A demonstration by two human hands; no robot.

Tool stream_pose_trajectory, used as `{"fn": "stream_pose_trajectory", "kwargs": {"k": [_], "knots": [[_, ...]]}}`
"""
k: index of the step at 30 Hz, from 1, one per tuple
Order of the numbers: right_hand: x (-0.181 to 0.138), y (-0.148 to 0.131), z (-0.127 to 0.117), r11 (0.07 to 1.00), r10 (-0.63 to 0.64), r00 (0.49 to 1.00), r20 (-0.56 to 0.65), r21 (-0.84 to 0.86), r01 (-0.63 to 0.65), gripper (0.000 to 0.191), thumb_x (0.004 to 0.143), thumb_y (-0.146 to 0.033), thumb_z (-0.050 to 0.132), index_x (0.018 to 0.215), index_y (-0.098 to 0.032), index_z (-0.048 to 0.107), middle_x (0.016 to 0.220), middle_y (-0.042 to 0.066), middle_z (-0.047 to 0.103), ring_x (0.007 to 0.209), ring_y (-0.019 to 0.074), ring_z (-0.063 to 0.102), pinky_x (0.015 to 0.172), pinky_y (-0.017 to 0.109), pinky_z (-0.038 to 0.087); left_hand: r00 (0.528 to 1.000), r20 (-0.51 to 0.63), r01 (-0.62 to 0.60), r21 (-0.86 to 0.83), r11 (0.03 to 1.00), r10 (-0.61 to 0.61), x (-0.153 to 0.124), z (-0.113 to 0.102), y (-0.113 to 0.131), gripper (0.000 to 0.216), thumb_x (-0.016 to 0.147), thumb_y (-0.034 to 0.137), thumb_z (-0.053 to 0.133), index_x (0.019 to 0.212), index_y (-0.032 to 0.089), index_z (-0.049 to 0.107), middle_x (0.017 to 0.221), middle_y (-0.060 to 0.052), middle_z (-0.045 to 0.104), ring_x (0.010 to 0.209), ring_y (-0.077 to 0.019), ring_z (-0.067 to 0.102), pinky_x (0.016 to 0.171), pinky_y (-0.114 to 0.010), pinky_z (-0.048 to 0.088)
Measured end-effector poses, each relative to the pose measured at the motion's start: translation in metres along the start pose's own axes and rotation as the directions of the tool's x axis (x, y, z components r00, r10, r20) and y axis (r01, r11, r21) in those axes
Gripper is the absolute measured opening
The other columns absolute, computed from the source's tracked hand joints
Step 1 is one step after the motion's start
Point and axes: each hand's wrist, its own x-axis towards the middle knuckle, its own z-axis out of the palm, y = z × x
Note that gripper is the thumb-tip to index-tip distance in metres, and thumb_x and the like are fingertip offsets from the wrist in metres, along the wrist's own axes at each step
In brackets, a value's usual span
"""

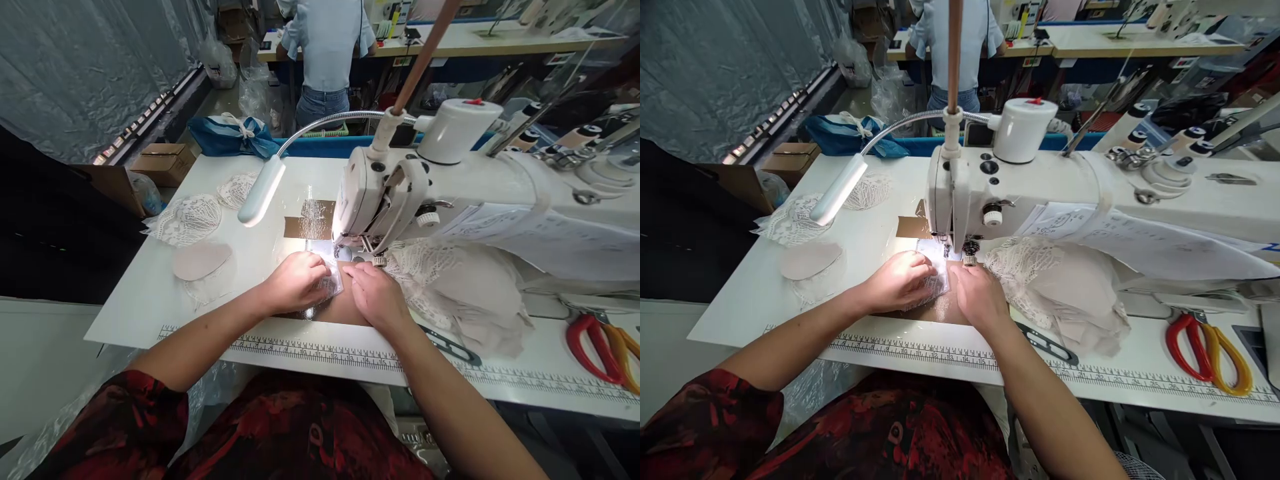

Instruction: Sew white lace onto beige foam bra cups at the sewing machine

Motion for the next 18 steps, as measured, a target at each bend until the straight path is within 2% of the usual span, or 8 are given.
{"fn": "stream_pose_trajectory", "kwargs": {"k": [2,4,13,15,18], "knots": [[0.000,0.000,0.000,0.999,-0.024,0.999,-0.023,0.021,0.024,0.035,0.085,-0.011,0.041,0.104,-0.018,0.069,0.092,0.008,0.068,0.089,0.0202,0.060,0.076,0.029,0.044,1.000,-0.003,0.026,0.051,0.998,-0.026,0.000,0.008,0.004,0.026,0.092,0.028,0.046,0.082,0.013,0.065,0.078,-0.008,0.062,0.075,-0.0199,0.055,0.071,-0.034,0.044],[-0.001,0.000,-0.001,0.998,-0.036,0.999,-0.041,0.045,0.038,0.034,0.087,-0.012,0.040,0.103,-0.018,0.070,0.095,0.008,0.069,0.090,0.0200,0.061,0.076,0.030,0.046,0.999,-0.024,0.030,0.050,0.998,-0.029,0.000,0.013,0.004,0.028,0.093,0.023,0.042,0.075,0.013,0.062,0.073,-0.007,0.060,0.072,-0.0187,0.053,0.069,-0.033,0.041],[-0.004,-0.007,-0.004,0.987,0.012,0.995,-0.100,0.162,0.005,0.032,0.089,-0.013,0.042,0.107,-0.020,0.068,0.106,0.004,0.070,0.096,0.0188,0.062,0.078,0.029,0.048,0.998,-0.058,0.009,-0.192,0.981,-0.020,-0.008,0.008,-0.008,0.019,0.090,0.020,0.042,0.078,0.016,0.057,0.075,-0.005,0.060,0.074,-0.0181,0.052,0.074,-0.032,0.042],[-0.005,-0.007,-0.006,0.989,-0.053,0.997,-0.059,0.138,0.060,0.033,0.089,-0.013,0.043,0.110,-0.020,0.067,0.105,0.005,0.069,0.094,0.0182,0.062,0.076,0.028,0.046,0.998,-0.058,0.018,-0.213,0.977,-0.031,-0.008,0.007,-0.009,0.019,0.091,0.020,0.040,0.079,0.016,0.056,0.076,-0.005,0.060,0.074,-0.0180,0.052,0.074,-0.032,0.043],[-0.008,-0.008,-0.013,0.979,-0.199,0.975,0.095,0.063,0.194,0.033,0.088,-0.011,0.045,0.109,-0.021,0.068,0.093,0.005,0.067,0.083,0.0174,0.059,0.069,0.027,0.043,0.998,-0.060,-0.013,-0.218,0.976,0.000,-0.009,0.007,-0.010,0.016,0.090,0.022,0.042,0.084,0.015,0.056,0.084,-0.007,0.062,0.080,-0.0188,0.054,0.076,-0.032,0.043]]}}
